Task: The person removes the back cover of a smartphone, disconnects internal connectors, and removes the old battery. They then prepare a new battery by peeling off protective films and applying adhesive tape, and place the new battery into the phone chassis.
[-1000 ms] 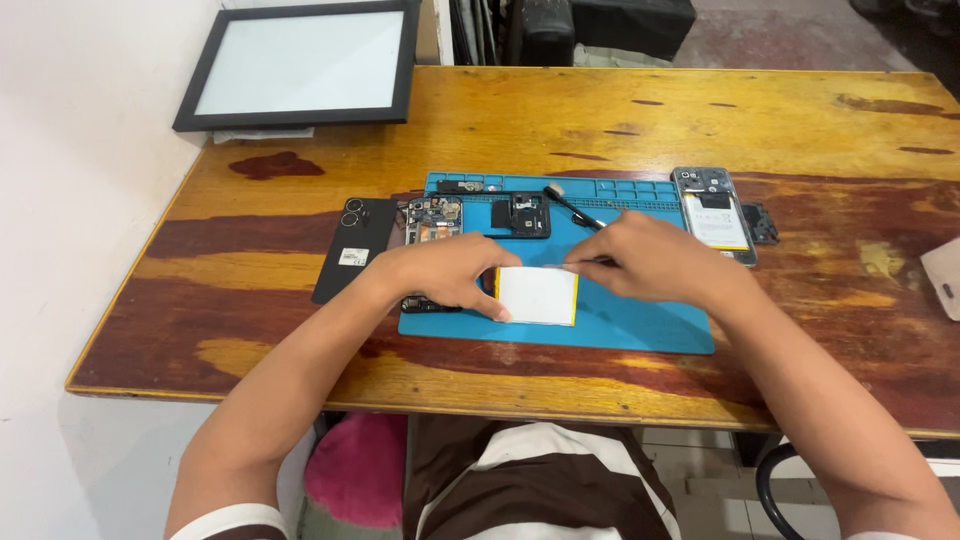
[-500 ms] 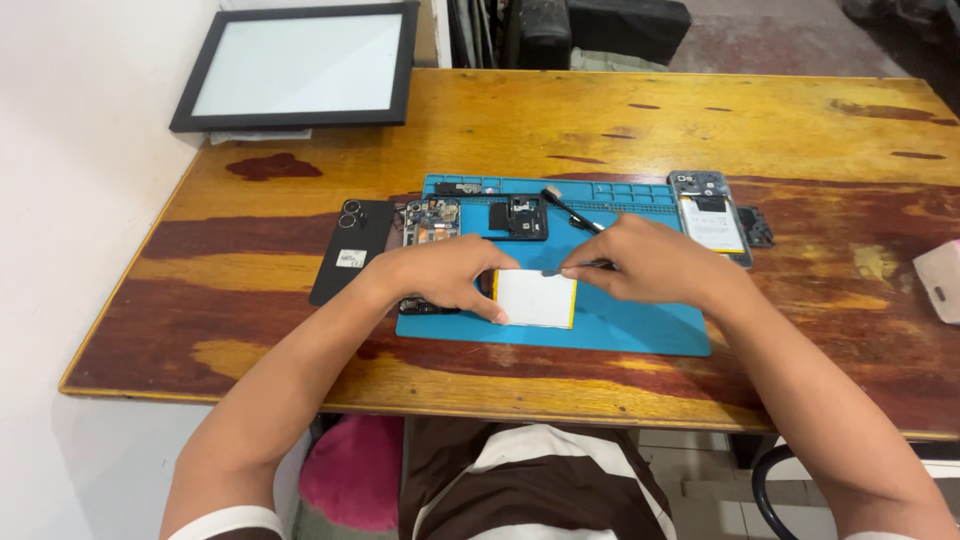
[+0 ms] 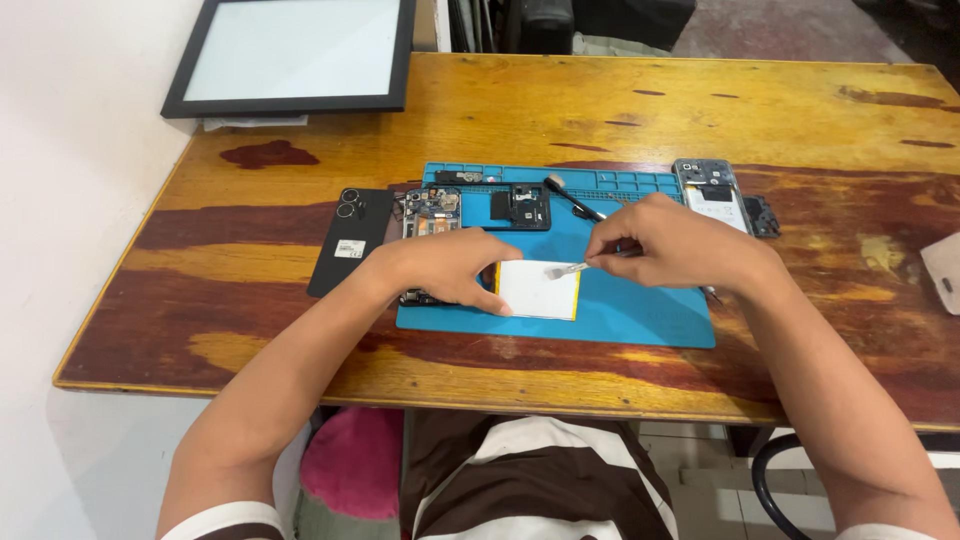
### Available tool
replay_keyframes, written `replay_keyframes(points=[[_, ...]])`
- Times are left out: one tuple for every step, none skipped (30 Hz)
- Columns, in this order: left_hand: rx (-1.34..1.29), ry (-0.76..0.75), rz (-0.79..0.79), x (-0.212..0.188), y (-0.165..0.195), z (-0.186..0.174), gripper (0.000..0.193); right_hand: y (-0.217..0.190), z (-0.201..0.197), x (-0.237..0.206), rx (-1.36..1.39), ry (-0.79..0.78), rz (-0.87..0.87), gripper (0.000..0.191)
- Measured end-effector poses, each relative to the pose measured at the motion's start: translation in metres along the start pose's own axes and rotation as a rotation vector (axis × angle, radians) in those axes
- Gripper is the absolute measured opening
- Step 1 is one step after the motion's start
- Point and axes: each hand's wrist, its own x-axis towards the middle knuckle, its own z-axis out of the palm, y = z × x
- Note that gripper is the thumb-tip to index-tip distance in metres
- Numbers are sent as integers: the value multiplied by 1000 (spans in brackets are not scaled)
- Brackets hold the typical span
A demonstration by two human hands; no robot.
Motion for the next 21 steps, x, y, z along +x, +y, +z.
replay_keyframes(points=[[-7, -8, -9, 1, 1, 0, 54, 2, 1, 0, 12, 0, -10, 22], [-13, -15, -19, 1, 2, 0, 59, 4, 1, 1, -10, 2, -19, 23], [-18, -20, -29, 1, 4, 0, 64, 6, 2, 1, -32, 5, -27, 24], [-18, -24, -51, 1, 6, 0, 67, 9, 3, 1, -55, 5, -36, 25], [-18, -27, -74, 0, 7, 0, 71, 12, 3, 3, -55, 0, -14, 24], [-18, -30, -97, 0, 8, 0, 74, 15, 3, 4, -54, -6, 8, 23], [11, 9, -42, -1, 9, 0, 73, 17, 3, 4, -53, -13, 30, 22], [40, 49, 14, -1, 9, 0, 71, 18, 4, 5, -65, -13, 28, 23], [70, 89, 71, -1, 9, 0, 70, 18, 5, 6, -78, -12, 25, 23], [88, 100, 74, -1, 8, 0, 70, 17, 7, 7, -91, -13, 21, 23], [107, 111, 76, -1, 8, 0, 69, 14, 10, 8, -97, -25, -3, 22], [125, 120, 77, -1, 6, 1, 69, 10, 15, 9, -102, -37, -27, 22], [127, 114, 99, -2, 5, 1, 70, 5, 20, 10, -106, -47, -50, 21], [130, 109, 124, -1, 4, 1, 71, 0, 26, 10, -94, -44, -46, 21], [133, 103, 149, -1, 3, 1, 73, -4, 33, 9, -82, -40, -43, 21], [134, 93, 126, -1, 2, 2, 73, -7, 36, 9, -69, -36, -39, 21], [134, 81, 104, -2, 1, 2, 73, -7, 35, 8, -78, -34, -16, 22], [135, 68, 84, -1, 0, 3, 73, -7, 35, 8, -87, -32, 8, 24], [136, 77, 103, -1, 0, 3, 73, -6, 33, 7, -97, -30, 33, 25], [137, 89, 121, -1, 0, 3, 74, -3, 29, 7, -130, -15, 36, 23], [137, 104, 137, 0, 0, 3, 74, 1, 24, 6, -164, -3, 37, 21]])
